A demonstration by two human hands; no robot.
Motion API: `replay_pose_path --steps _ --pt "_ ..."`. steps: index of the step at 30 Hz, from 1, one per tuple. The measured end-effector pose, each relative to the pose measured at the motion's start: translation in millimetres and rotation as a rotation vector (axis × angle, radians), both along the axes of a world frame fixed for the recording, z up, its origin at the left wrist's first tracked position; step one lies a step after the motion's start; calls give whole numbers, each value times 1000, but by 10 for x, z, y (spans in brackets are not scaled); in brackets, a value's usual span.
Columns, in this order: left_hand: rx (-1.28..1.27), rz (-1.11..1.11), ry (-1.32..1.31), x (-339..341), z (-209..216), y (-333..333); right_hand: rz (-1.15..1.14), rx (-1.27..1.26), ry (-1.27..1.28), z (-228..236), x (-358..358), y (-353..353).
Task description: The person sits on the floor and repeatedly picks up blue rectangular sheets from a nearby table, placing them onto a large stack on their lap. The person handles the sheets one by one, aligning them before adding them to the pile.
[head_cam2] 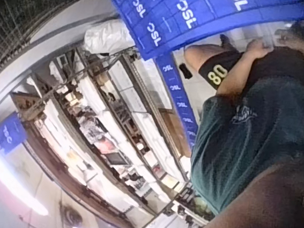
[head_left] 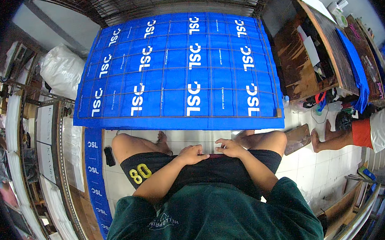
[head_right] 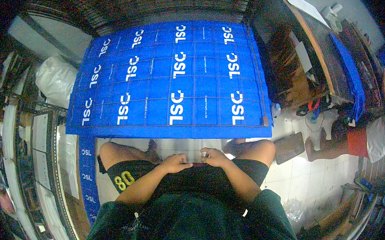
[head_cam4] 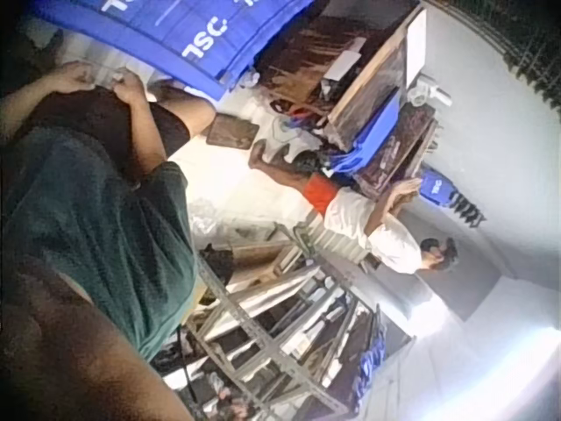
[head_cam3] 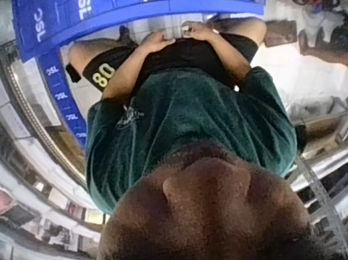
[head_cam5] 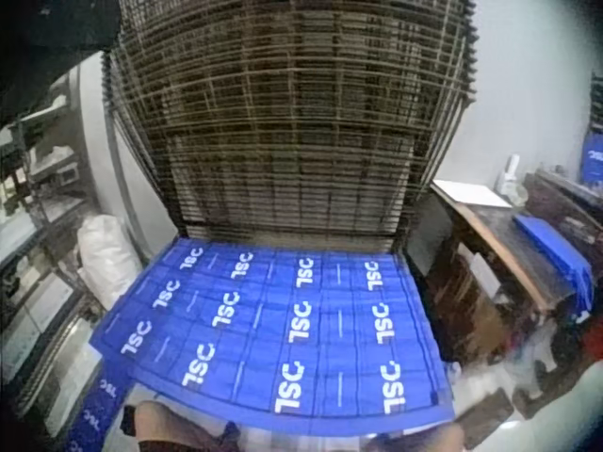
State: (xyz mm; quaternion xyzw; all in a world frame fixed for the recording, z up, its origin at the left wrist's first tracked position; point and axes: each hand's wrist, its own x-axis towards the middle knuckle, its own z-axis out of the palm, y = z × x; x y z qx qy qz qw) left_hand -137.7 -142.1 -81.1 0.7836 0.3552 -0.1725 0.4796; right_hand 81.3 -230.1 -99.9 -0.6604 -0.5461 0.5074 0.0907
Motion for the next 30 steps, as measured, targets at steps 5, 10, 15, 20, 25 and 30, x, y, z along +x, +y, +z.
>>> replay_pose_path --steps 5,10,15,20,25,30 --pt "26 -19 42 13 27 -4 -5 15 8 27 -18 -21" --pt "11 -13 -5 -30 -44 10 -36 45 56 170 -85 -21" --pt "0 -20 -11 9 70 28 78 187 214 543 -137 -91" --pt "31 37 -168 -76 -306 -39 -153 575 395 1708 402 -118" --pt "-22 69 2 -15 -87 0 -901 1288 -77 2883 2057 -127" --pt "37 108 0 12 68 -5 -1432 1450 761 3324 4036 -505"
